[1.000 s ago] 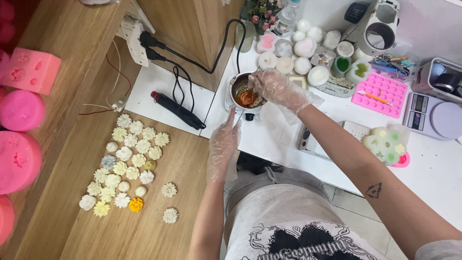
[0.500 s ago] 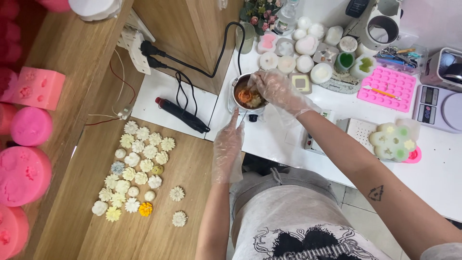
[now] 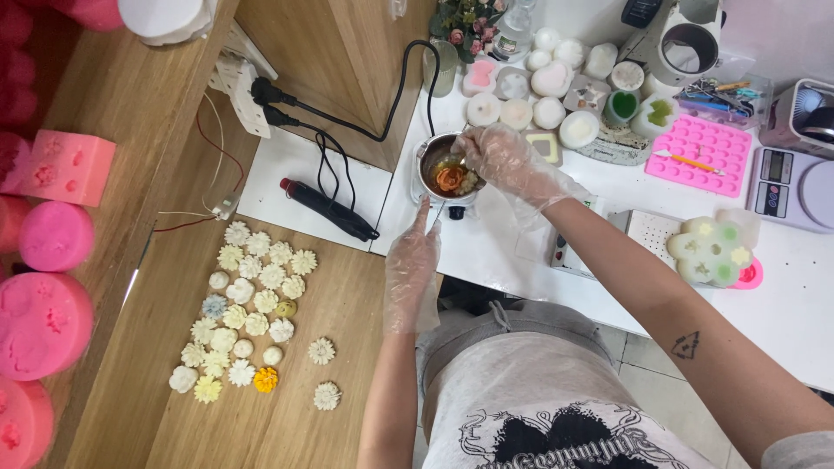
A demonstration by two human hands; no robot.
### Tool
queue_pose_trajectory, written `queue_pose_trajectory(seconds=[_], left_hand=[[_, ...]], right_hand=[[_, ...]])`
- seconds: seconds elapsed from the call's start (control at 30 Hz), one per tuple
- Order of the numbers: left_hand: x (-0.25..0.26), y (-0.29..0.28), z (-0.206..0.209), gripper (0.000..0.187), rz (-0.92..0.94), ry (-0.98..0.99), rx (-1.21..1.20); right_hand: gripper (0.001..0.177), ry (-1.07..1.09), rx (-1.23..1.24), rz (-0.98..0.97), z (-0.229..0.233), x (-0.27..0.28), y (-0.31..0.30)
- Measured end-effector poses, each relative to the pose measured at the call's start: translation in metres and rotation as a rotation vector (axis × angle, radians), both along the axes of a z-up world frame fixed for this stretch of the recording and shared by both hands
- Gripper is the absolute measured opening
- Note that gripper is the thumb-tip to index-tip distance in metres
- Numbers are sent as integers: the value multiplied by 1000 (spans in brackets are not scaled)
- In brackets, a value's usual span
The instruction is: Melting decorative wax flowers in a small pot using a heat gun and stirring them.
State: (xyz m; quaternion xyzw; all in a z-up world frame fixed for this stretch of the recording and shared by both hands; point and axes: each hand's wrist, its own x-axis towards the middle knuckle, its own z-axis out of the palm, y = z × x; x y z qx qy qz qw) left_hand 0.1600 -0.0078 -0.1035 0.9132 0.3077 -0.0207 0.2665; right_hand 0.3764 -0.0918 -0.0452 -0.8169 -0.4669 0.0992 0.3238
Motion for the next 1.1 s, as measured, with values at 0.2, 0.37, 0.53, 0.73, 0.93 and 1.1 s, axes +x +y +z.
queue_pose_trajectory(seconds=[0.2, 0.37, 0.53, 0.73, 0.93, 1.1], left_hand=[[4, 2, -10, 65, -15, -23, 39], [0, 0, -21, 64, -3, -17, 56], [-1, 1, -33, 52, -79, -103, 147], [2, 2, -12, 67, -4, 34, 27], [2, 0, -8, 69, -24, 11, 32], [3, 2, -6, 66, 23, 52, -34]], right_hand=[[18, 192, -35, -114, 4, -3, 0], [20, 88, 85, -27, -8, -2, -1], [20, 16, 86, -6, -6, -2, 0], [21, 353, 87, -44, 3, -1, -7], [16, -183, 3, 64, -15, 6, -13], [17, 75, 65, 51, -9, -6, -11]])
